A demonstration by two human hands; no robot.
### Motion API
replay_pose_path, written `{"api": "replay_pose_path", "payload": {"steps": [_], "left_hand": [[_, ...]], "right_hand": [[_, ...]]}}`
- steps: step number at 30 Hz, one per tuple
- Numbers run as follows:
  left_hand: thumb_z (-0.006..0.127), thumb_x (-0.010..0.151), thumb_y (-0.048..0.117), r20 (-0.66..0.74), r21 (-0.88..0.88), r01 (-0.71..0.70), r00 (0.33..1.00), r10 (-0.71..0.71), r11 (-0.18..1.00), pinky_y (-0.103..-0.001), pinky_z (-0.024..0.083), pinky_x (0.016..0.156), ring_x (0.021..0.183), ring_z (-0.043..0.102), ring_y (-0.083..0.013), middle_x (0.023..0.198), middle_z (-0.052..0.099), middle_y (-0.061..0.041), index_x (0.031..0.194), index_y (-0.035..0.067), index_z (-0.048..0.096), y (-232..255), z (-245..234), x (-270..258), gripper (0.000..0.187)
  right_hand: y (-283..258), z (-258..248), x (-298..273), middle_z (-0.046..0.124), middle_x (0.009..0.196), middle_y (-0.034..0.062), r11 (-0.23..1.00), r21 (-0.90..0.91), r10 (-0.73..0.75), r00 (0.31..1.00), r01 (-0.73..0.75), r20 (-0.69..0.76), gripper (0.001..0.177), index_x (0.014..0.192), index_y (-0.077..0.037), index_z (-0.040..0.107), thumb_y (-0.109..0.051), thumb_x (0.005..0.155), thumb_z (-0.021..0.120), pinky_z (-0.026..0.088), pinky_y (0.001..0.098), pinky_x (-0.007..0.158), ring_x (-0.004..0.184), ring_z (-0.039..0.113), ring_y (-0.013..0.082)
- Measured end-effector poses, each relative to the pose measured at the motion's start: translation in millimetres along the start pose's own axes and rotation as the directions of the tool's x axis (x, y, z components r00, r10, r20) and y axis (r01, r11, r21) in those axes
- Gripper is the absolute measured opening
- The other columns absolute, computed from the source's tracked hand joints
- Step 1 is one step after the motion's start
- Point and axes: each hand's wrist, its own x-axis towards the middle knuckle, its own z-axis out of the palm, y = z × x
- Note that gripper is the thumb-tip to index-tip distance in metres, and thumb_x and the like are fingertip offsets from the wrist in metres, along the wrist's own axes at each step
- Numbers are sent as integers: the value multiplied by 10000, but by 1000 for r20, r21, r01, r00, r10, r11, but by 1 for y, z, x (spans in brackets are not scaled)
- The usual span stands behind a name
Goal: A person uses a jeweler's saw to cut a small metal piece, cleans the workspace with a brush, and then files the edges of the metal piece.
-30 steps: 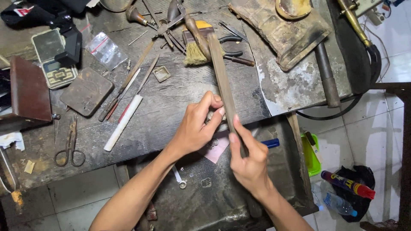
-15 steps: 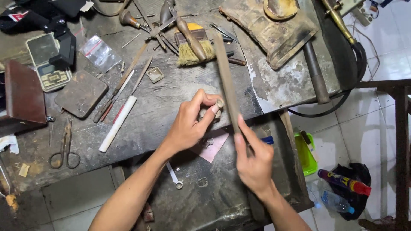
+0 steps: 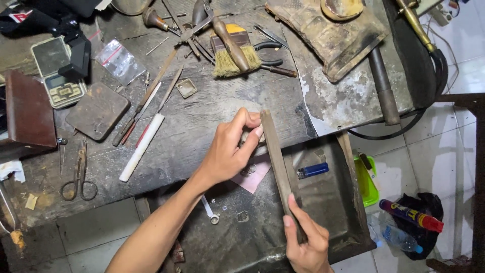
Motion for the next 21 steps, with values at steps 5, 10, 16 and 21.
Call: {"api": "replay_pose_path", "payload": {"steps": [5, 10, 16, 21], "left_hand": [[496, 1041, 96, 4, -27, 42, 999, -42, 999, -325, 436, 783, 839, 561, -178, 922, 583, -58, 931, 56, 447, 3, 0, 1, 127], [492, 1034, 104, -4, -35, 61, 998, -61, 998, -328, 449, 795, 858, 566, -182, 937, 575, -62, 947, 50, 448, 4, -2, 1, 112], [566, 1003, 75, -44, -3, -42, 998, 42, 999, -457, 559, 782, 874, 739, -386, 902, 722, -178, 924, 28, 518, -9, 3, -1, 104], [566, 1005, 77, -68, -23, -55, 996, 53, 998, -488, 560, 784, 888, 742, -420, 958, 736, -216, 941, 5, 511, 4, 1, 2, 112]], "right_hand": [[-12, 11, 57, 725, 1256, 165, 992, 43, -118, 992, 117, 39, 404, 1354, 76, 581, -53, 972, 613, 475, 222, 541, 557, 544, 48], [-27, 32, 118, 767, 1034, 131, 980, 102, -173, 984, 168, 39, 391, 1384, 80, 556, -45, 1014, 582, 498, 255, 580, 607, 586, 97], [-49, 36, 159, 738, 1166, 258, 961, 156, -220, 974, 227, -58, 283, 1238, 96, 674, 23, 967, 630, 597, 433, 783, 1065, 712, 409], [-52, 26, 155, 748, 1151, 232, 968, 138, -202, 978, 208, -55, 288, 1252, 49, 689, -7, 976, 627, 592, 437, 780, 1092, 682, 396]]}}
